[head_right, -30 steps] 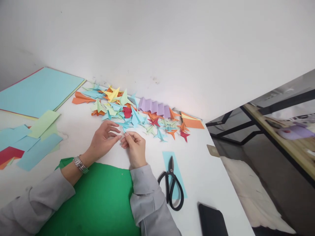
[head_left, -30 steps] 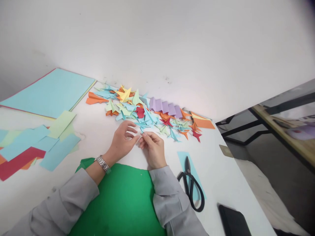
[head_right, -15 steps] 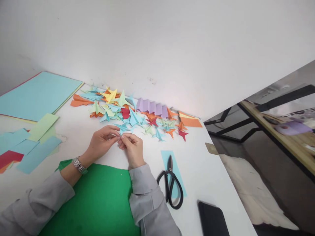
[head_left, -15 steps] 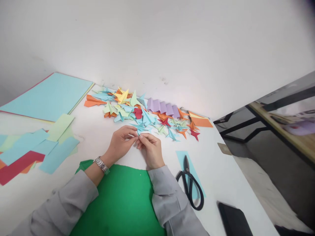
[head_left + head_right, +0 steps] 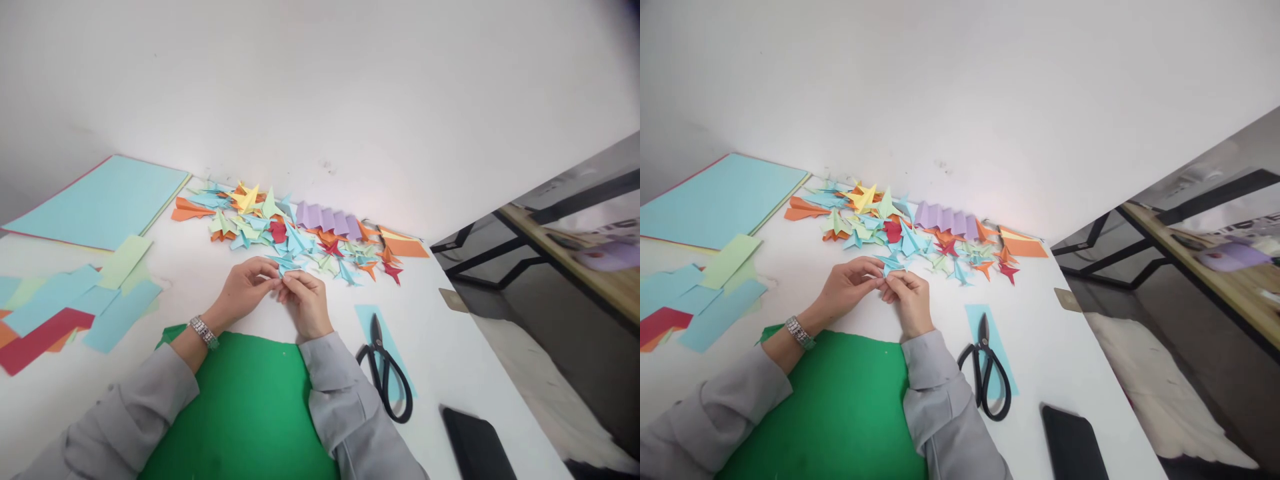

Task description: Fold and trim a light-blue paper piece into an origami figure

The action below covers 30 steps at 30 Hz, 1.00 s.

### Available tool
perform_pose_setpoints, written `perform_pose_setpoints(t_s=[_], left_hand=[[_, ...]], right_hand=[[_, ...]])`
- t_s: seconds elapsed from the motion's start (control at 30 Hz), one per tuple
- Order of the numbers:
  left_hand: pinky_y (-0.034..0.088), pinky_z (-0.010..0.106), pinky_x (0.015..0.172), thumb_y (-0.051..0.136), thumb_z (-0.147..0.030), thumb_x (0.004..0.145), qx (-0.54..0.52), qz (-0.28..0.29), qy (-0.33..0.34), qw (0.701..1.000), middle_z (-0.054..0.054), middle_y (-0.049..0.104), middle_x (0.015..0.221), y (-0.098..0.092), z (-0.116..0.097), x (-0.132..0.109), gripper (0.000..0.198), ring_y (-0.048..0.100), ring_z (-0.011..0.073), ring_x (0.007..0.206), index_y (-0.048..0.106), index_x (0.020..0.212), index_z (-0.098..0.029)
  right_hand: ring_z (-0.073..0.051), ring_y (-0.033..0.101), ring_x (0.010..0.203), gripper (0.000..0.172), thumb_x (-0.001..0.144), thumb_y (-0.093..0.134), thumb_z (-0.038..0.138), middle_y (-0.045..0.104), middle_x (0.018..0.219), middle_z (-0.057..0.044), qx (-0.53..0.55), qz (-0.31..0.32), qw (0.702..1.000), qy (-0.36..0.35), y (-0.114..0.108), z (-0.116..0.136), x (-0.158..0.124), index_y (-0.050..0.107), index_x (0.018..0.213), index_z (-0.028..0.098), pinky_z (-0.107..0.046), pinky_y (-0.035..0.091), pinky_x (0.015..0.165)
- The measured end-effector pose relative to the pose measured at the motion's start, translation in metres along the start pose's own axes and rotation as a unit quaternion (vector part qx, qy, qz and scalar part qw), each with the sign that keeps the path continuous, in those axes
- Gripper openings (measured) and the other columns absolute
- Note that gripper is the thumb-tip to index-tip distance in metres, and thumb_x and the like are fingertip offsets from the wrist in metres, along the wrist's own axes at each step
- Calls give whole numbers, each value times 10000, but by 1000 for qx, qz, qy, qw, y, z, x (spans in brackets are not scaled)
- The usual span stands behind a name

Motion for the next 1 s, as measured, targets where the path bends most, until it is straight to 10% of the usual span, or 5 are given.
perform_pose_setpoints(t_s=[0.63, 1.0], left_hand=[[505, 245, 597, 810, -198, 485, -110, 28, -137, 984, 0, 636, 662, -1, 15, -1, 233, 590, 102, 584, 610, 582, -127], [456, 228, 515, 814, -227, 489, -100, 21, -95, 990, 7, 630, 497, -7, 8, -2, 264, 577, 107, 486, 577, 559, -135]], right_hand=[[-105, 509, 416, 125, 695, 631, 264, 597, 495, 22, -98, 67, 991, -68, 11, 17, -7, 646, 594, 192, -247, 416, 458], [-104, 528, 416, 116, 682, 682, 287, 640, 530, 7, -65, 78, 993, -61, 18, 14, -9, 663, 631, 184, -244, 430, 439]])
Point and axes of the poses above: each hand's wrist, its own x-axis towards the middle knuckle, its own y-axis out of the palm, z = x × y, the point moved 7 cm from there along x, towards the middle knuckle
